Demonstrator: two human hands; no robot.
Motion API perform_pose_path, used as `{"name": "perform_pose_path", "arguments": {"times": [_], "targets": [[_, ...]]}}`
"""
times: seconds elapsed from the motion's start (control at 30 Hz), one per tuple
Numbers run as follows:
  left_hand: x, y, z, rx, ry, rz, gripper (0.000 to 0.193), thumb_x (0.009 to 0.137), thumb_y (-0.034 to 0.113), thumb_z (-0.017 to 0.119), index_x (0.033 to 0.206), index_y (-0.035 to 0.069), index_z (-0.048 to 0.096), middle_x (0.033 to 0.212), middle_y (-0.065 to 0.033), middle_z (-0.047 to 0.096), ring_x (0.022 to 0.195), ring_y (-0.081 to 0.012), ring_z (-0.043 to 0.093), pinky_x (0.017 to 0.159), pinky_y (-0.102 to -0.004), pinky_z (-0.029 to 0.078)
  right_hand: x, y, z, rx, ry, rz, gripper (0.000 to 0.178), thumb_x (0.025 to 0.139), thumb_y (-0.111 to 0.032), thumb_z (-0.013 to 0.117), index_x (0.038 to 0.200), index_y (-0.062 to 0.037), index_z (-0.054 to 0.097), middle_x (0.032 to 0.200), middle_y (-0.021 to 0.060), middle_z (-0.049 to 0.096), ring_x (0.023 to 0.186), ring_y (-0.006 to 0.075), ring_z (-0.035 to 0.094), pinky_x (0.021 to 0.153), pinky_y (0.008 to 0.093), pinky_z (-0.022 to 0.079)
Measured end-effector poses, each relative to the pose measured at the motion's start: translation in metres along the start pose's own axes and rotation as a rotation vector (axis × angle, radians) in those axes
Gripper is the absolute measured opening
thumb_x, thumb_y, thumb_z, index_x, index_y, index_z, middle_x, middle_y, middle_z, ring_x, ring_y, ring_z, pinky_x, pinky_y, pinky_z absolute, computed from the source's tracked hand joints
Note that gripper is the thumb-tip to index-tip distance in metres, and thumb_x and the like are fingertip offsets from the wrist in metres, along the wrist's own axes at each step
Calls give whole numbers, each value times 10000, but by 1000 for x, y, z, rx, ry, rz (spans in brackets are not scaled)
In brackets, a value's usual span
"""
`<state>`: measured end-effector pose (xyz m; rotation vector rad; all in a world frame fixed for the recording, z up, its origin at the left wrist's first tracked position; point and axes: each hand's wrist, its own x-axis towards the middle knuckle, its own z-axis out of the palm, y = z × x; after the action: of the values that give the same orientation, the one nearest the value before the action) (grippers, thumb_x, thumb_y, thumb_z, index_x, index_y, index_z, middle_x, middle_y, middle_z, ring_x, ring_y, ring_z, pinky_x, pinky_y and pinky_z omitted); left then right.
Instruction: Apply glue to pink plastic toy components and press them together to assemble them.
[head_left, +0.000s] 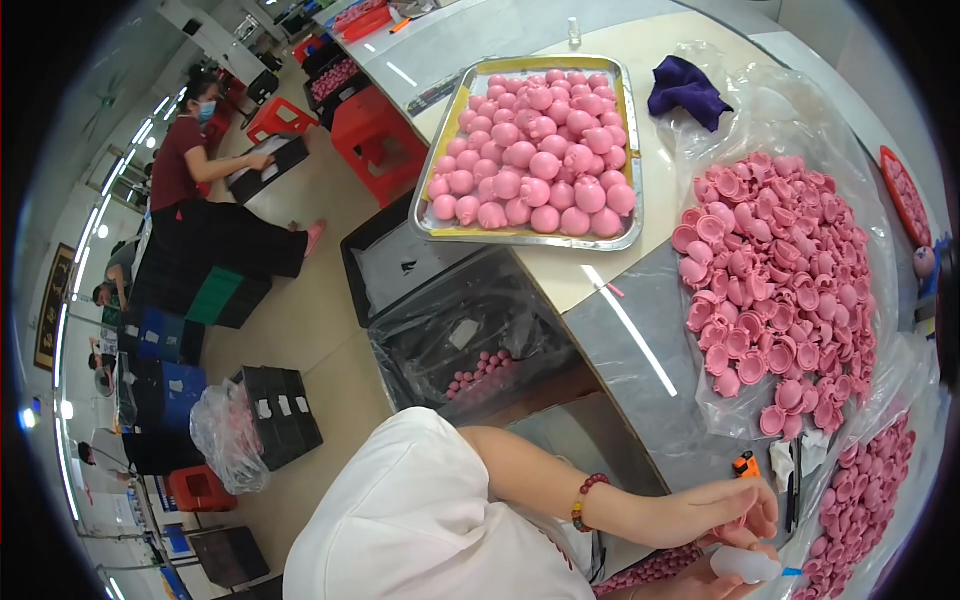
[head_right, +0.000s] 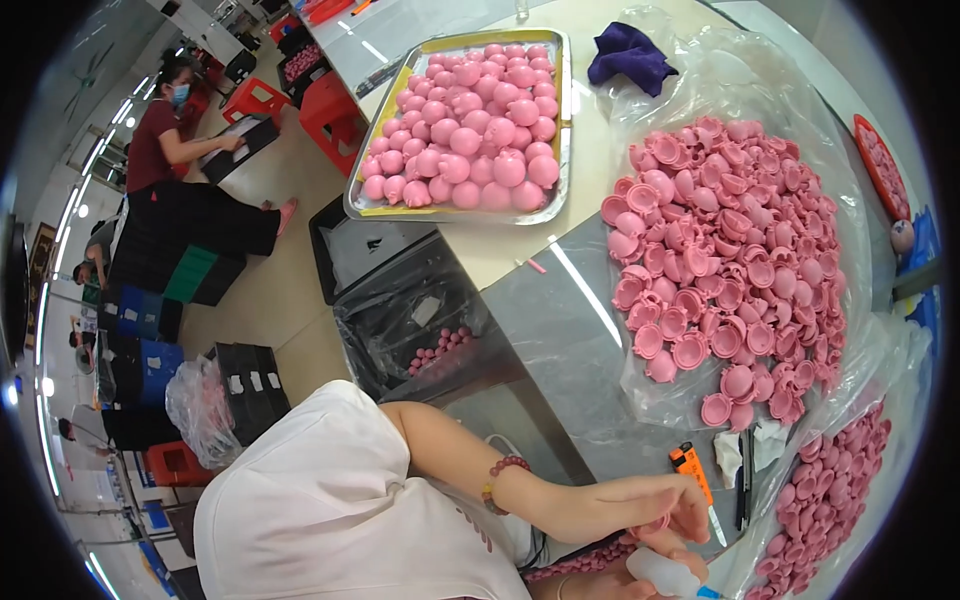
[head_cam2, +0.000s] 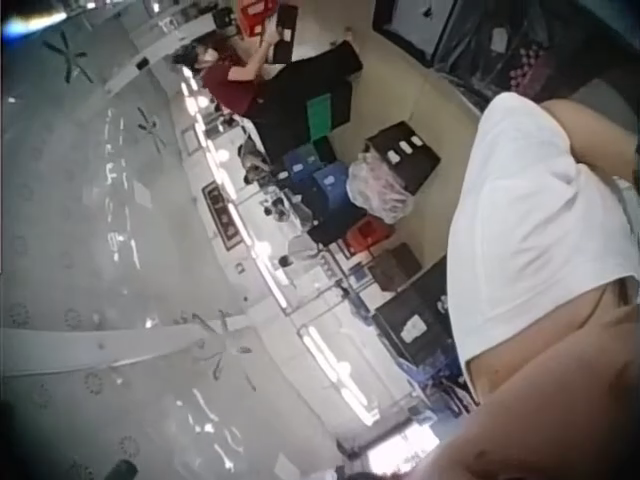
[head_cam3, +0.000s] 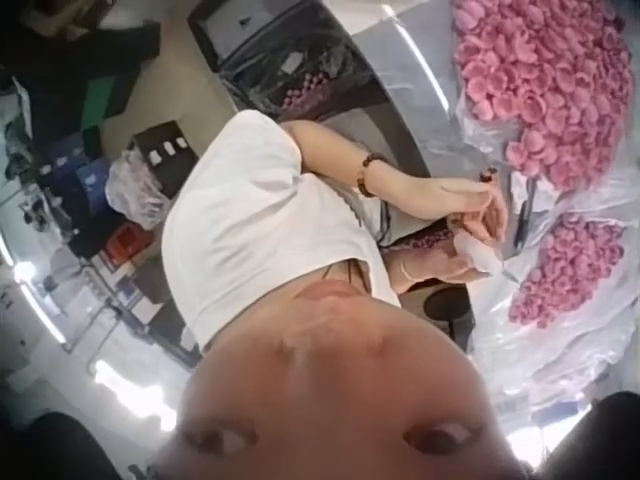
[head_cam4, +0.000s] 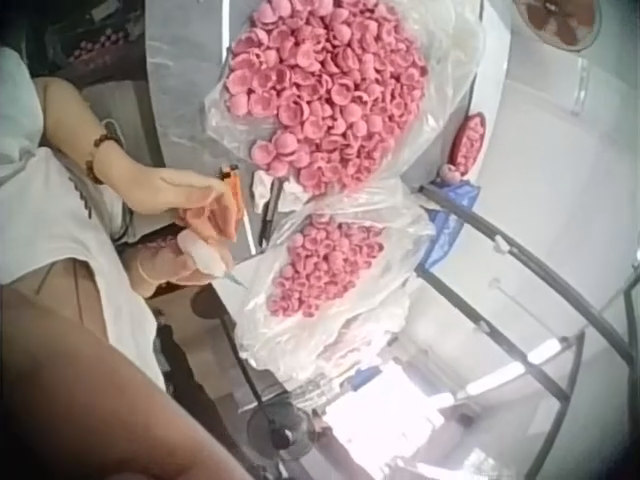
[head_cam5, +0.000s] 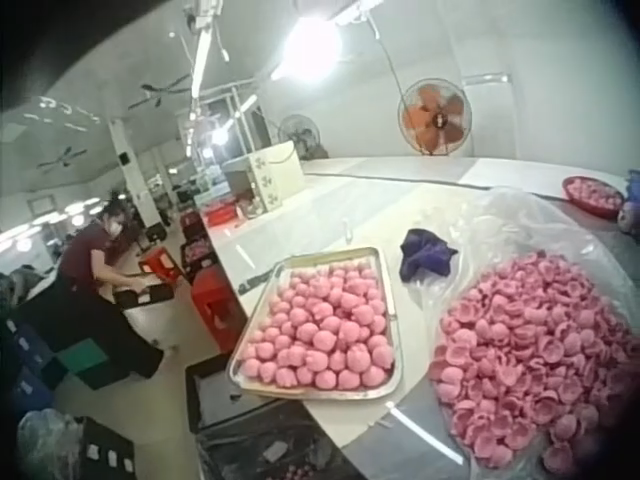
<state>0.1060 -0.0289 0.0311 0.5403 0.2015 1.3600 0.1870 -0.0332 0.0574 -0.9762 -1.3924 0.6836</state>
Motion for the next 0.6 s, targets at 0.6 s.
{"name": "perform_pose_path", "arguments": {"times": [0.6], "targets": [[-10, 13, -5, 367, 23, 60, 343, 781, 84, 622, 1101, 6, 530, 1030, -30, 561, 771, -73, 529, 677, -238, 451, -4, 36, -57, 741, 91, 21, 455, 844, -413, 441, 955, 28, 448, 625, 123, 464, 572, 214, 480, 516, 296, 414]]}}
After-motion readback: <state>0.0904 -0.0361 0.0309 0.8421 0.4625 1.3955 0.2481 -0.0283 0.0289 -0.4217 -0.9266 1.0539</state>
